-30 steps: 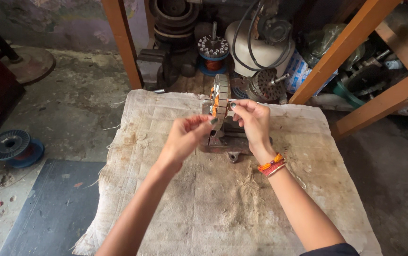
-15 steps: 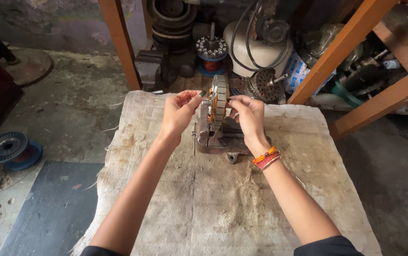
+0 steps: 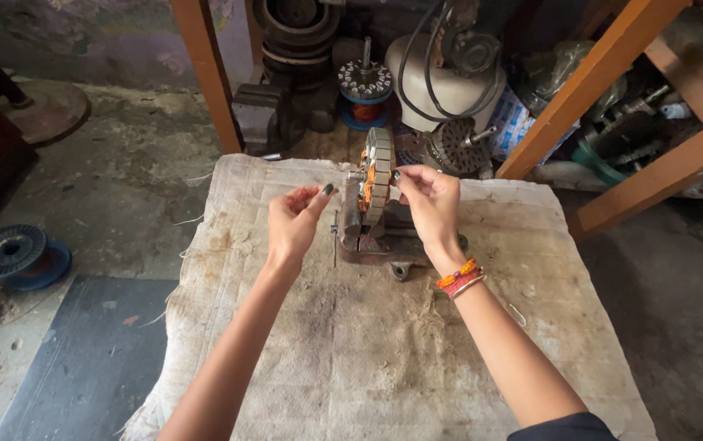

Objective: The person inserts small rectangular components one at a time into slots around a circular rotor clamped in a bench vise, pressing each piece into place by hand and rotating the rotor to reach the next slot. The work continues around the rotor for the whole episode.

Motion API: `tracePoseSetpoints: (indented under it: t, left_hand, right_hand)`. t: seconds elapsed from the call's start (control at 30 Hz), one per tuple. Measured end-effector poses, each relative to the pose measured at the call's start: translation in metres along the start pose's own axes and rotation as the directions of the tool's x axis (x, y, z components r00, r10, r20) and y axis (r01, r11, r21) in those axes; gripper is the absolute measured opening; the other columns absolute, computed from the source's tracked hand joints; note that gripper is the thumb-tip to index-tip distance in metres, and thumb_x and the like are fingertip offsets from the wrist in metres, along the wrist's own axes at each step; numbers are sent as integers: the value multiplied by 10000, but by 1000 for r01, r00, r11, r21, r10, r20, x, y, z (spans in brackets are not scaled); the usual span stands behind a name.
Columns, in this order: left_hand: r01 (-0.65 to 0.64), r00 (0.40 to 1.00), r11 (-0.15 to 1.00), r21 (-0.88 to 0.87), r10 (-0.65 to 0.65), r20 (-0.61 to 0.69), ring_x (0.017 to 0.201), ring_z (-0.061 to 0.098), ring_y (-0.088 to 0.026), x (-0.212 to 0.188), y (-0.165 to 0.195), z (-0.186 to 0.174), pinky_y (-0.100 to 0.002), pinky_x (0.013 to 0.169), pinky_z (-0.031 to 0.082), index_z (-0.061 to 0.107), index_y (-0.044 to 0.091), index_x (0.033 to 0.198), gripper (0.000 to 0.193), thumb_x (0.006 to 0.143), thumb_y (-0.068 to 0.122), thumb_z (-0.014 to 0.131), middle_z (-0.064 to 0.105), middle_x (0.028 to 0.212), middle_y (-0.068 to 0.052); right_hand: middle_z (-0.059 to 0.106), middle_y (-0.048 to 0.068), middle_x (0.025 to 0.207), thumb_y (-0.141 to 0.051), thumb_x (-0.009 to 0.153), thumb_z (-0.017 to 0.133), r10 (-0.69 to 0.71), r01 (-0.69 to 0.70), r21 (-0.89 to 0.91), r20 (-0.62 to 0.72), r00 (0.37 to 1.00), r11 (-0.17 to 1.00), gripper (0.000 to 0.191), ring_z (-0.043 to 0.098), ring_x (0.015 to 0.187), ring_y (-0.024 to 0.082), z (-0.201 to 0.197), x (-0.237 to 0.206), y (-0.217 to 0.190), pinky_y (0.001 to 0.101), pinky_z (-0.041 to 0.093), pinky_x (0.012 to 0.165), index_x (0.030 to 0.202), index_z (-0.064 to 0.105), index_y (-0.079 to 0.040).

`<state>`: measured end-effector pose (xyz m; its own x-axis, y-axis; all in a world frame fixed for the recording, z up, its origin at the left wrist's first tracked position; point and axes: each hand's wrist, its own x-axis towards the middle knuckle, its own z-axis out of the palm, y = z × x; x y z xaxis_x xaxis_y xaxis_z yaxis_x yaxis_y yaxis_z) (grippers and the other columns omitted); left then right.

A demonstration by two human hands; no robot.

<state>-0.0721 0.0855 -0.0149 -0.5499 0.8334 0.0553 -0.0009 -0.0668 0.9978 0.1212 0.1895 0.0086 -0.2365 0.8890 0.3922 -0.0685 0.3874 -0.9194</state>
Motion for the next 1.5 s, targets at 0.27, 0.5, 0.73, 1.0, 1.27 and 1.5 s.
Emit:
tracePoseSetpoints:
  t: [0.27, 0.5, 0.73, 1.0, 1.27, 1.5]
  left_hand:
    - [152, 988, 987, -47, -151, 27, 493, 341, -67, -51, -21, -1, -254, 452, 263, 799, 64, 988, 217, 922, 258, 727, 649, 657, 20]
    - [31, 996, 990, -136, -19, 92, 556, 386, 1, -101, 4, 17, -216, 467, 273, 796, 9, 1022, 202, 935, 180, 732, 554, 660, 93]
    - [-17, 986, 986, -167, 44, 160, 566, 381, 13, -112, 22, 26, -201, 478, 287, 782, 11, 1023, 179, 935, 156, 724, 531, 661, 118]
    - [18, 990, 993, -117, -2, 141, 547, 380, 10, -114, 34, 26, -210, 462, 289, 791, 15, 1029, 200, 943, 182, 725, 549, 643, 108]
    - [-100, 986, 993, 65, 91, 137, 508, 444, -7, -95, 53, 30, -214, 449, 328, 794, 59, 1061, 214, 912, 176, 695, 604, 599, 68]
    - [-352, 933, 931, 93, 341, 114, 573, 514, -7, -34, 72, 37, -208, 507, 416, 775, 16, 1062, 201, 926, 135, 686, 666, 645, 7]
  right_hand:
    - [733, 44, 1013, 12, 921, 697, -628, 582, -502, 96, 772, 639, 206, 685, 843, 145, 10, -46, -41, 263, 536, 703, 1091, 765, -83]
    - [731, 68, 1034, 4, 809, 758, -680, 746, -563, 392, 620, 355, 227, 692, 980, 271, 18, -56, -72, 395, 550, 849, 1020, 753, -78]
    - [749, 48, 1090, -6, 878, 767, -723, 736, -566, 321, 612, 372, 163, 713, 979, 243, 11, -53, -71, 379, 541, 861, 1027, 750, -68]
    - [743, 68, 1073, -15, 950, 709, -616, 621, -480, 191, 764, 620, 102, 707, 1011, 227, 4, -52, -62, 364, 545, 904, 1040, 721, -62]
    - [749, 30, 942, -107, 947, 645, -124, 121, -73, -36, 992, 990, 113, 670, 825, 109, 7, -28, -19, 251, 518, 749, 995, 725, -44]
    - [716, 11, 852, -75, 950, 605, 87, -78, 133, -64, 994, 988, 135, 635, 728, 68, 8, -9, -1, 218, 459, 635, 957, 721, -6]
